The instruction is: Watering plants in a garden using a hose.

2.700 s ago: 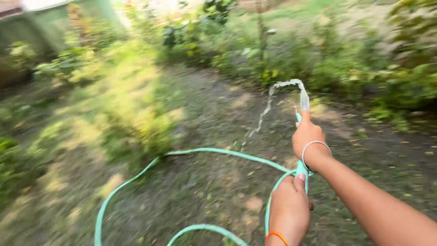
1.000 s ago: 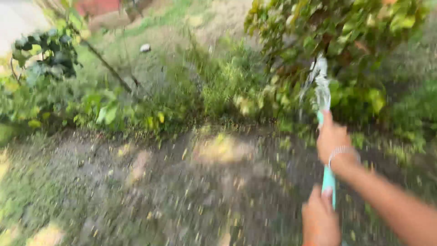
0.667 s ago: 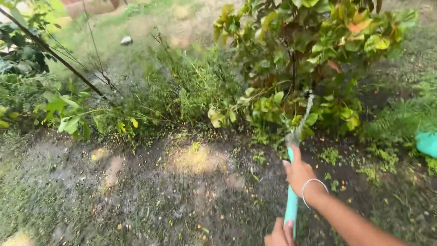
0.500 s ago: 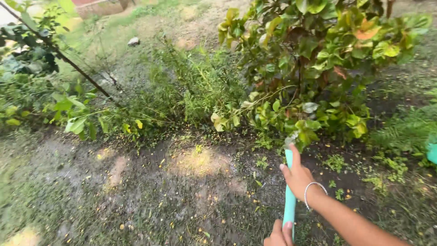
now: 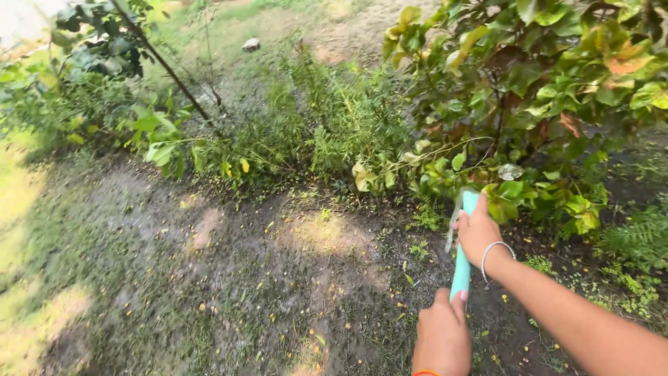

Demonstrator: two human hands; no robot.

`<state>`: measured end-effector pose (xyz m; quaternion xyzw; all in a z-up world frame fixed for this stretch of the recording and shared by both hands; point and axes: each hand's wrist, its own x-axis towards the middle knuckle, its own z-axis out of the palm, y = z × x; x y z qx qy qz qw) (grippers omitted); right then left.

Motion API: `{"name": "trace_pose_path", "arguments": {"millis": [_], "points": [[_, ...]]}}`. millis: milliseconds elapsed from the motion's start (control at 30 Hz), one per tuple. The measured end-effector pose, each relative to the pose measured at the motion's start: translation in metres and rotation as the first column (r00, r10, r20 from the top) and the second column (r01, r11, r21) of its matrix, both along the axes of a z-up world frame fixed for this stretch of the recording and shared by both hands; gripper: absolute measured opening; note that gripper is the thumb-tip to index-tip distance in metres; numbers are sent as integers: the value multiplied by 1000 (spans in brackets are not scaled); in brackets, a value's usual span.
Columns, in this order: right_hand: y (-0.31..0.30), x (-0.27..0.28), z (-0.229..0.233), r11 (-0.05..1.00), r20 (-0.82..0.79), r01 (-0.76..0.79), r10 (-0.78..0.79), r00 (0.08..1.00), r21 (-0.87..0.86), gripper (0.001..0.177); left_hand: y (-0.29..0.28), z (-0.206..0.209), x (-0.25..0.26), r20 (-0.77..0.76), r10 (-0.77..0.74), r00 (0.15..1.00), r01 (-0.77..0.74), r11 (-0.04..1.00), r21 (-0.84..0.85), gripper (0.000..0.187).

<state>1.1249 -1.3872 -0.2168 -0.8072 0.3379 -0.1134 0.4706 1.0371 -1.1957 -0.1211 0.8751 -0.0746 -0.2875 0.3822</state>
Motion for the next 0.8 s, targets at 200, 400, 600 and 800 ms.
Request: {"name": "trace_pose_path", "arguments": {"millis": [200, 400, 600, 800], "points": [[-13, -14, -2, 951, 54, 122, -143, 988, 283, 49, 4, 11, -9, -13, -75, 997, 76, 997, 10, 42], [-53, -47, -32, 631, 43, 157, -289, 956, 760, 32, -6, -3, -32, -91, -82, 992, 85, 996, 25, 43], [-86, -52, -71, 541, -22, 173, -274, 962, 823, 32, -37, -52, -45, -114, -25, 993, 22, 999, -28, 45], [-128, -37, -83, 466, -77, 199, -269, 960, 862, 31, -108, -89, -41, -89, 78, 993, -71, 994, 77, 39]]}}
